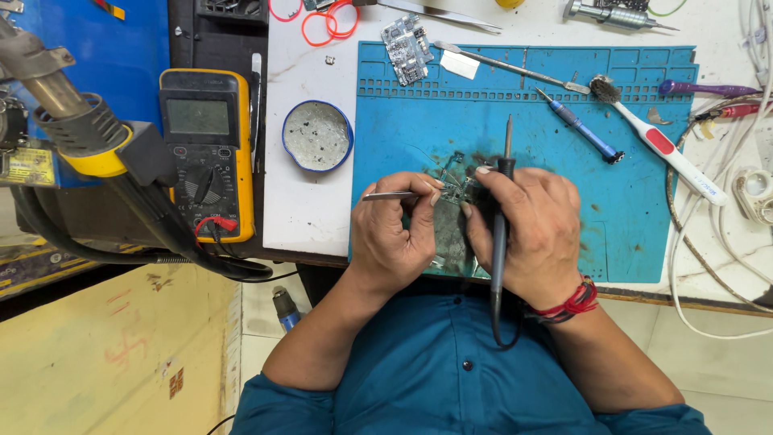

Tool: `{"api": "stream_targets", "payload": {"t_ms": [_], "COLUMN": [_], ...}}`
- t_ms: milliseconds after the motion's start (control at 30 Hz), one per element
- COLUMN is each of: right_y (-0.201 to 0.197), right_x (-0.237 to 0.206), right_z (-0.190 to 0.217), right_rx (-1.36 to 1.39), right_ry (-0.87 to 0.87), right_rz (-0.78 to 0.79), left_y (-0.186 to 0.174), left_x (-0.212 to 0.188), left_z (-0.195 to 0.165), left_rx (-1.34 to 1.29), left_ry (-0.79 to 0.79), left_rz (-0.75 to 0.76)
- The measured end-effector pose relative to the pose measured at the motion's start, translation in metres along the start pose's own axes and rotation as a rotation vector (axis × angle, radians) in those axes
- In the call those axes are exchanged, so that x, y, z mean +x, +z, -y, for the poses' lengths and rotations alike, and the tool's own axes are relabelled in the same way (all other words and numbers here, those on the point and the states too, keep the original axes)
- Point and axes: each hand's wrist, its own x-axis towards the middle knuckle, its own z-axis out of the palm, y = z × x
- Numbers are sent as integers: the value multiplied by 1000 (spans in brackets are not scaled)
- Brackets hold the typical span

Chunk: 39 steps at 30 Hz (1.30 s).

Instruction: The person solders components on a green circuit board held on a blue silicone mat, using a soldering iron in one hand and a thin metal tool in the other to position parts and work on the board's contacts. They occasionally reposition the board and continue soldering different points across the episode.

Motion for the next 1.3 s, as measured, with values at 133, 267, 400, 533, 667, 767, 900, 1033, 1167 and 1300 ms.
{"api": "stream_targets", "payload": {"t_ms": [133,267,400,533,667,767,900,1033,1167,1300], "right_y": [3,10,4,4,4,4,5,5,4,3], "right_x": [-6,-17,-25,-25,-22,-20,-18,-16,-16,-16], "right_z": [-4,-7,-14,-14,-12,-11,-10,-8,-8,-8], "right_rx": [109,387,299,336,343,339,338,337,331,330], "right_ry": [-3,188,72,76,80,57,47,43,46,47], "right_rz": [-149,-231,-178,-174,-161,-139,-121,-121,-115,-110], "left_y": [3,3,3,2,0,0,0,-1,-1,0], "left_x": [-1,-2,-2,0,1,2,3,3,3,2], "left_z": [2,4,4,3,1,0,-1,-1,-1,0], "left_rx": [-172,-171,-172,-150,-123,-114,-112,-112,-104,-113], "left_ry": [-73,-71,-67,-63,-64,-61,-68,-69,-59,-57], "left_rz": [-19,-17,-12,1,23,25,25,21,21,20]}}
